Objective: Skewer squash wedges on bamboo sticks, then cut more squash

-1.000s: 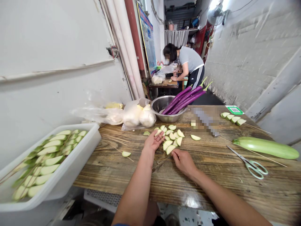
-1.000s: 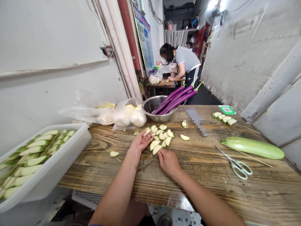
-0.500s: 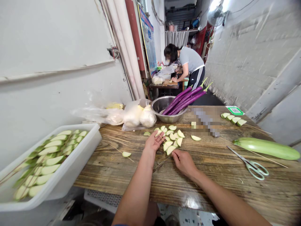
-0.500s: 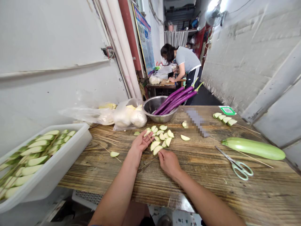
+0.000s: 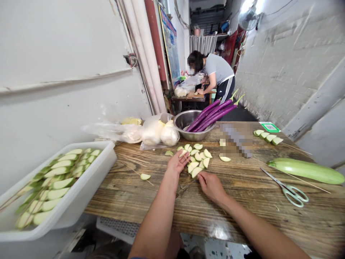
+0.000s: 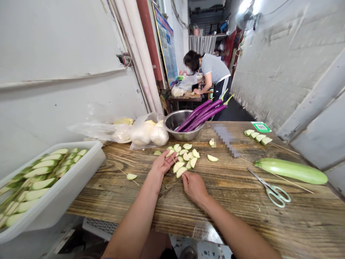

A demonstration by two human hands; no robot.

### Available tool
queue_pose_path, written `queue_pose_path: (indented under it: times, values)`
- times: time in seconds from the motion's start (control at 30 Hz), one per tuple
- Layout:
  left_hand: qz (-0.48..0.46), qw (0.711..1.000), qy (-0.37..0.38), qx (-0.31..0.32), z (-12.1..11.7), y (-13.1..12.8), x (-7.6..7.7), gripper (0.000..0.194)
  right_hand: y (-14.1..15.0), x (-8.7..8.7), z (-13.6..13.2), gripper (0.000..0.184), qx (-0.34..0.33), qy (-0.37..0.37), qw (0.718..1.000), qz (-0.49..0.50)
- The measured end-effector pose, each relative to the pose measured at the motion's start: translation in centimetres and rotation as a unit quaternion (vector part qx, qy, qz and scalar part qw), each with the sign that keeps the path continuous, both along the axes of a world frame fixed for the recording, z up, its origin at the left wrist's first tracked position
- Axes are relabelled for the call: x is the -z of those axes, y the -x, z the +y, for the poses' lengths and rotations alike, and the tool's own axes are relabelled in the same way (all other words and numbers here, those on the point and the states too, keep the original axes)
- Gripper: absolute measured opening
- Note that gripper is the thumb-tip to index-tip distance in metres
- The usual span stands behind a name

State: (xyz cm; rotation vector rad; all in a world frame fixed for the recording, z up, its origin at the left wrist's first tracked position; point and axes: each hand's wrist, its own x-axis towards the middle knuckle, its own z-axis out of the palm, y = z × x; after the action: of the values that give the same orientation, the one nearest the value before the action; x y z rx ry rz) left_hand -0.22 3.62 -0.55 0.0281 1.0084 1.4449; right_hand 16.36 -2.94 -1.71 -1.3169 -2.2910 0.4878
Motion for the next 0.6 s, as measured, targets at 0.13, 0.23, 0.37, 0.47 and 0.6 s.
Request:
queue_pose_path:
  times: [0.13,0.23,0.37,0.47,0.6]
  values:
    - [0.003,1.000,-0.002,-0.002,-0.04,-0.15,-0.01,0.008,0.03,-0.08,-0.01,0.026,-0.001,0.000,1.000,0.013]
    - [0.007,1.000,-0.001,-0.004,-0.11,-0.30,-0.08,0.008,0.08,0.01,-0.06,0.026,0.000,0.000,1.000,0.025]
    - [0.013,1.000,-0.002,-0.001,-0.25,-0.52,-0.14,0.009,0.22,0.09,-0.13,0.026,0.000,-0.008,1.000,0.030]
    - [0.018,1.000,-0.003,0.003,-0.33,-0.67,-0.06,0.008,0.35,0.03,-0.21,0.026,-0.001,-0.008,1.000,0.030]
    - [0.021,1.000,-0.006,0.007,-0.35,-0.85,0.10,0.008,0.41,-0.09,-0.25,0.026,0.004,0.001,1.000,0.026]
